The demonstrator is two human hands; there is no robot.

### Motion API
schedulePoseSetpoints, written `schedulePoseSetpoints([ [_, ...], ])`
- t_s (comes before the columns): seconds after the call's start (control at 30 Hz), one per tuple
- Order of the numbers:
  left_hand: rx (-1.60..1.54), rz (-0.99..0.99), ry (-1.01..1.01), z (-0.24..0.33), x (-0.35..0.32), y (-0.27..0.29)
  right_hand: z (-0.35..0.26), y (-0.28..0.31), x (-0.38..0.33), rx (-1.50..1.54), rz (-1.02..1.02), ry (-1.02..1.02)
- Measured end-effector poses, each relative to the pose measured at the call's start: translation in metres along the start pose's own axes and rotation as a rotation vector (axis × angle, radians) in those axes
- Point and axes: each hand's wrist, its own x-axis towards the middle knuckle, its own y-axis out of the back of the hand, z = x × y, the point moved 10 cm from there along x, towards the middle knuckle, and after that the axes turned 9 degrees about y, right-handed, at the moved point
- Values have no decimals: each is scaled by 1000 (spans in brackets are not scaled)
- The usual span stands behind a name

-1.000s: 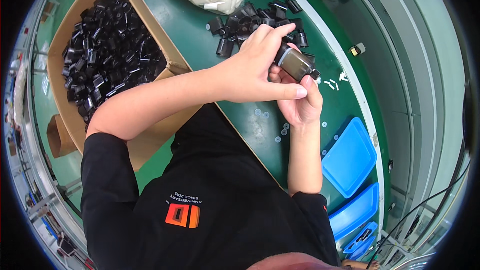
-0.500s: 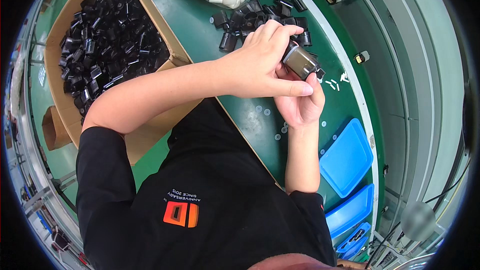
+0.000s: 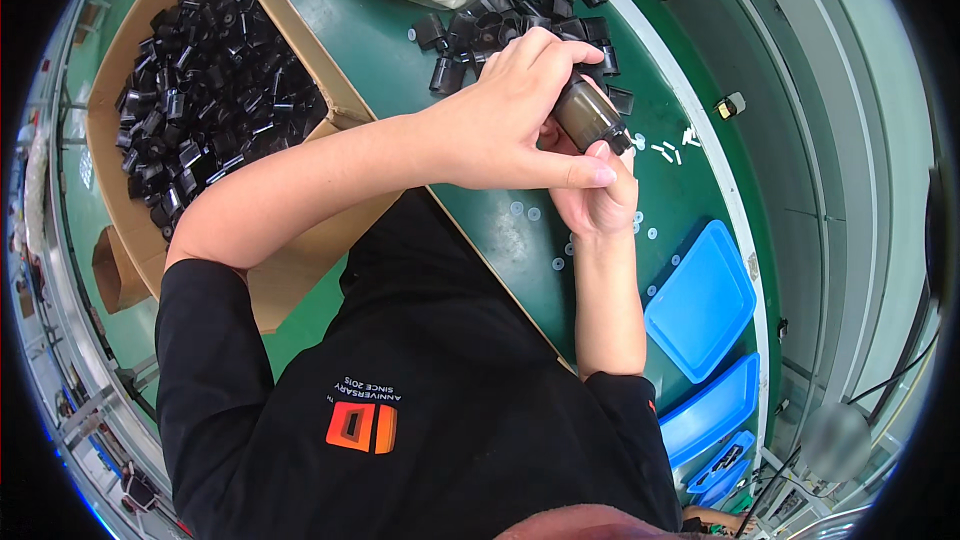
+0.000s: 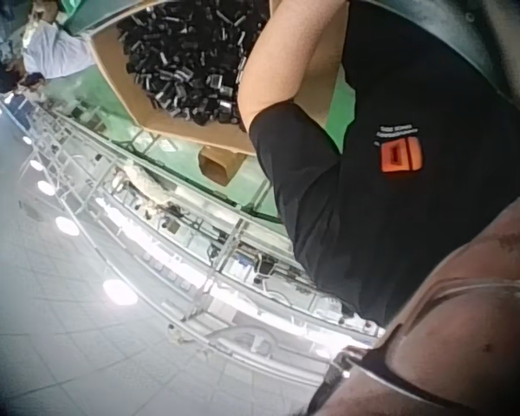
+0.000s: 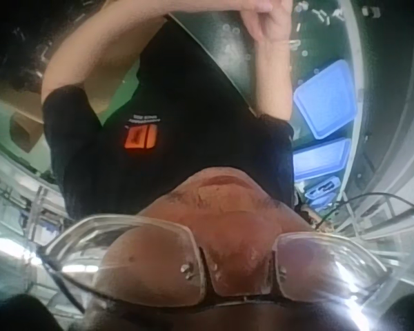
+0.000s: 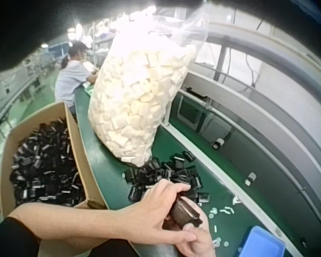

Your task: The recorder is assembling small black plastic housings by inserting internal components and securing them at a factory workbench.

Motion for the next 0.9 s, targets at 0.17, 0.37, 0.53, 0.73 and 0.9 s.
schedulePoseSetpoints([
  [0.17,-12,-41,-48,8,1,0,0,15,-8,-48,112,53],
  [0.37,-155,-45,-62,14,-3,3,-5,-15,-5,-25,-75,55],
  [0.53,-390,-95,86,-8,0,-10,-17,-23,-4,-75,-86,2],
  [0.73,-355,-144,30,3,-3,-15,-23,-25,-17,-48,-89,18],
  [0.9,-233,-50,-166,22,-12,-14,-15,-25,-38,-41,-88,256],
])
